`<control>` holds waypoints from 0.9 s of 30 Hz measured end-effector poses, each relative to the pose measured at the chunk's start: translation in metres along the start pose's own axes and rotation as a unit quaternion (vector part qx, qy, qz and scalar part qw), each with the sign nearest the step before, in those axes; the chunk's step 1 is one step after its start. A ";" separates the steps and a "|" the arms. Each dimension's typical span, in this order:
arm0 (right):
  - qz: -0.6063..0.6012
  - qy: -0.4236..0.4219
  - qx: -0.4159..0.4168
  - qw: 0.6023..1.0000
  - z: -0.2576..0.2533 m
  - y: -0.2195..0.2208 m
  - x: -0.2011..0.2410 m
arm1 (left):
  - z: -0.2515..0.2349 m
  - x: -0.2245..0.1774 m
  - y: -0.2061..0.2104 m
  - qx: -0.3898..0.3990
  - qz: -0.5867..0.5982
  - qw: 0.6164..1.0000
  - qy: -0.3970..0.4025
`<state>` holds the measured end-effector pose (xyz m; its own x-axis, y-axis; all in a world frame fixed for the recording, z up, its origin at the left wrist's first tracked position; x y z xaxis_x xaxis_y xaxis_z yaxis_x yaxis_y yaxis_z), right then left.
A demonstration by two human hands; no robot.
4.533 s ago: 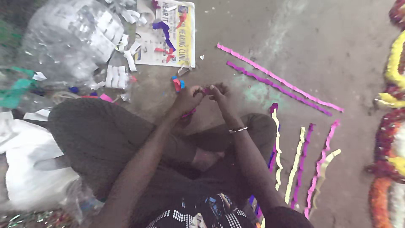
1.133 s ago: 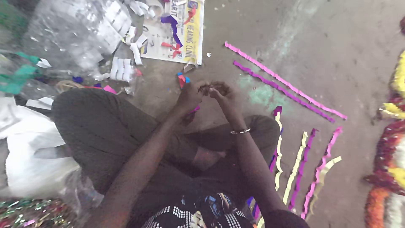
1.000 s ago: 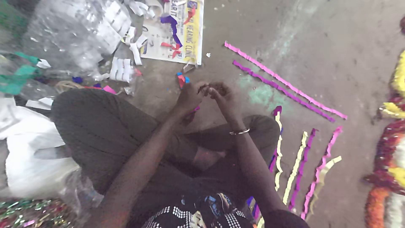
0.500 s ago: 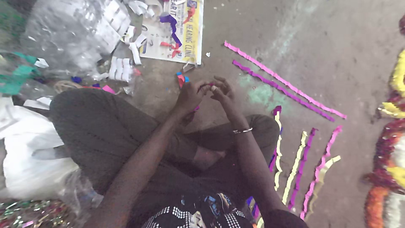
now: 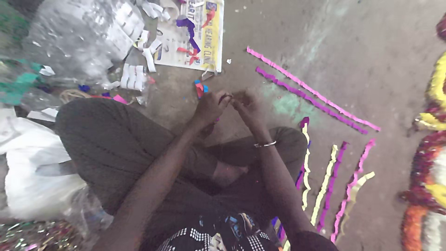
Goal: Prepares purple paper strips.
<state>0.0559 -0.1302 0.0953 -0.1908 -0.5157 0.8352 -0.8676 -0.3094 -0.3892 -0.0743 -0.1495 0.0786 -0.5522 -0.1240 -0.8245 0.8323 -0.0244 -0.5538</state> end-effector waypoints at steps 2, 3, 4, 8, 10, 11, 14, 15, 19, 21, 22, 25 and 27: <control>-0.009 0.021 -0.025 0.999 0.000 -0.008 -0.004 | 0.000 0.002 -0.002 0.003 -0.006 1.000 -0.019; -0.023 0.048 -0.050 0.997 0.001 -0.017 -0.006 | 0.000 0.002 -0.004 0.002 -0.005 1.000 -0.029; -0.028 0.066 -0.084 0.994 0.001 -0.030 -0.008 | 0.000 0.003 -0.007 -0.001 -0.001 0.999 -0.037; -0.021 0.094 -0.156 0.983 0.004 -0.083 -0.033 | -0.003 0.007 -0.014 0.001 0.025 0.996 -0.081; 0.029 0.127 -0.182 0.975 0.012 -0.115 -0.041 | -0.007 0.010 -0.014 0.025 0.061 0.993 -0.096; 0.049 0.141 -0.195 0.969 0.018 -0.131 -0.044 | -0.008 0.012 -0.012 0.042 0.077 0.991 -0.097; 0.102 0.177 -0.221 0.954 0.036 -0.185 -0.055 | -0.006 0.014 -0.008 0.085 0.107 0.986 -0.095; 0.129 0.188 -0.228 0.947 0.044 -0.206 -0.056 | -0.004 0.013 -0.004 0.105 0.102 0.985 -0.093; 0.220 0.214 -0.246 0.919 0.085 -0.289 -0.043 | 0.002 0.005 0.004 0.136 0.092 0.983 -0.082; 0.244 0.224 -0.258 0.907 0.106 -0.326 -0.038 | 0.000 0.005 0.000 0.123 0.094 0.985 -0.071; 0.252 0.234 -0.265 0.901 0.116 -0.341 -0.035 | -0.002 0.009 -0.001 0.113 0.084 0.988 -0.069; 0.271 0.266 -0.292 0.878 0.153 -0.388 -0.029 | 0.000 0.011 0.003 0.119 0.034 0.990 -0.070; 0.298 0.292 -0.301 0.858 0.172 -0.414 -0.018 | 0.013 0.001 0.009 0.138 0.029 0.989 -0.044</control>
<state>0.4972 -0.1303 0.1746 -0.7275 0.1021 0.6784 -0.5834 0.4284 -0.6900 -0.0665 -0.1628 0.0741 -0.5077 -0.2194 -0.8331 0.8503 -0.2834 -0.4435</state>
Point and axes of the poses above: each hand's wrist, its own z-axis away from the middle knuckle, its own y-axis out of the palm, x = y × z, the point moved 10 cm from there along -z, towards the middle knuckle, and after that the axes turned 14 degrees about -y, right-handed, at the moved point
